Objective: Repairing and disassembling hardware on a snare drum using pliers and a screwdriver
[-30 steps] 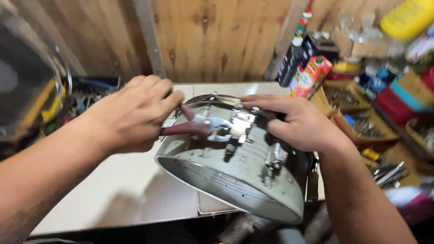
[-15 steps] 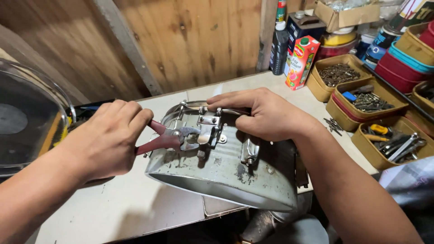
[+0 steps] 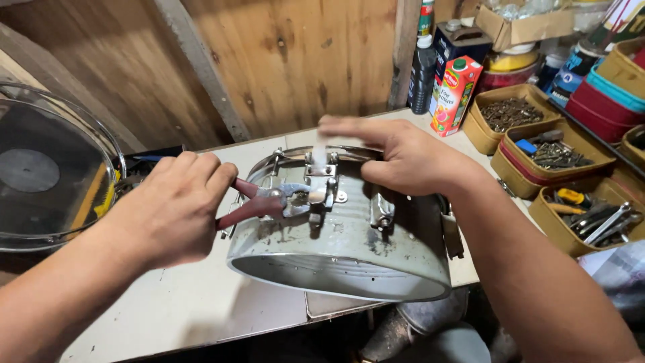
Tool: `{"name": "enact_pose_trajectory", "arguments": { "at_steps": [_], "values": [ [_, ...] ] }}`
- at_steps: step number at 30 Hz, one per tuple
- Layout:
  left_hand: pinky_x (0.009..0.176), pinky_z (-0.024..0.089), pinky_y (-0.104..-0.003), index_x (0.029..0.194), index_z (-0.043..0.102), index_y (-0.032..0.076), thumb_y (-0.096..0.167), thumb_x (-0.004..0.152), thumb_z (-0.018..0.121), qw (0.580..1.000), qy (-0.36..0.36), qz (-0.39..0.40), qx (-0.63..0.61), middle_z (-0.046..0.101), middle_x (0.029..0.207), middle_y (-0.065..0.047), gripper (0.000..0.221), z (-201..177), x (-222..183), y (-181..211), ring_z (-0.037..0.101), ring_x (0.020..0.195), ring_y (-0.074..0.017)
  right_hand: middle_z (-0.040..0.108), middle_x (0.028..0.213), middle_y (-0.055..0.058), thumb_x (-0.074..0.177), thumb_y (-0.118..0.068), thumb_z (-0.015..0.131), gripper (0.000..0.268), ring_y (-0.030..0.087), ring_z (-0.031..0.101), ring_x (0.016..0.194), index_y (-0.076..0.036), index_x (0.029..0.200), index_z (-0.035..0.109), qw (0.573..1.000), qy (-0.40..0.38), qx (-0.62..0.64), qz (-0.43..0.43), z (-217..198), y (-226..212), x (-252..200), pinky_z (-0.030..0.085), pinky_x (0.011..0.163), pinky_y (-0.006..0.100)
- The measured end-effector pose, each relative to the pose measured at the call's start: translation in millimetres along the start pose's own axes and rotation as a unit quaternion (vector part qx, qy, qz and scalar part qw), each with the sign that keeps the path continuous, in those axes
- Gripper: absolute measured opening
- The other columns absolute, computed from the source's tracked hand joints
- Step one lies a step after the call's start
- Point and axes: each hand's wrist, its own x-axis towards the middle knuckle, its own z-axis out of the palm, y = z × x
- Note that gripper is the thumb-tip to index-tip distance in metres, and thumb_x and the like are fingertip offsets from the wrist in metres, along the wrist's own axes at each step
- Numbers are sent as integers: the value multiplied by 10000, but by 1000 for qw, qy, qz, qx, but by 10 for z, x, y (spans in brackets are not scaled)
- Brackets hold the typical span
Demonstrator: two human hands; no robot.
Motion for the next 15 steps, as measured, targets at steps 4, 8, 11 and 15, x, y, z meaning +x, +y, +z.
{"name": "enact_pose_trajectory", "arguments": {
  "at_steps": [4,8,11,15],
  "values": [
    [665,523,-470,1126,596,170,220,663,611,996,-67,-52,29,603,940,-84,466,-80,-10,216,622,837,-343,600,1292,136,793,-70,614,496,268,541,1194,-28,1287,597,966,198,-160,46,45,-344,-355,374,1030,381],
    [619,492,-461,994,587,122,164,800,486,989,-65,-112,65,609,877,-105,223,-226,56,501,616,723,-335,713,914,99,777,-246,867,280,244,676,813,-55,934,735,932,280,-224,50,532,-896,-654,533,792,354],
    [586,520,-482,953,621,106,212,897,444,987,-41,-136,74,632,854,-141,213,-277,126,674,640,672,-355,674,842,38,836,-292,846,245,242,613,797,-104,882,696,905,298,-293,77,696,-969,-607,475,779,366],
    [524,531,-524,985,640,73,255,896,450,980,-32,-173,93,654,842,-171,277,-295,279,868,653,643,-359,669,783,59,841,-188,848,196,226,634,763,-55,893,713,889,329,-306,84,701,-897,-558,498,754,348]
  ]
}}
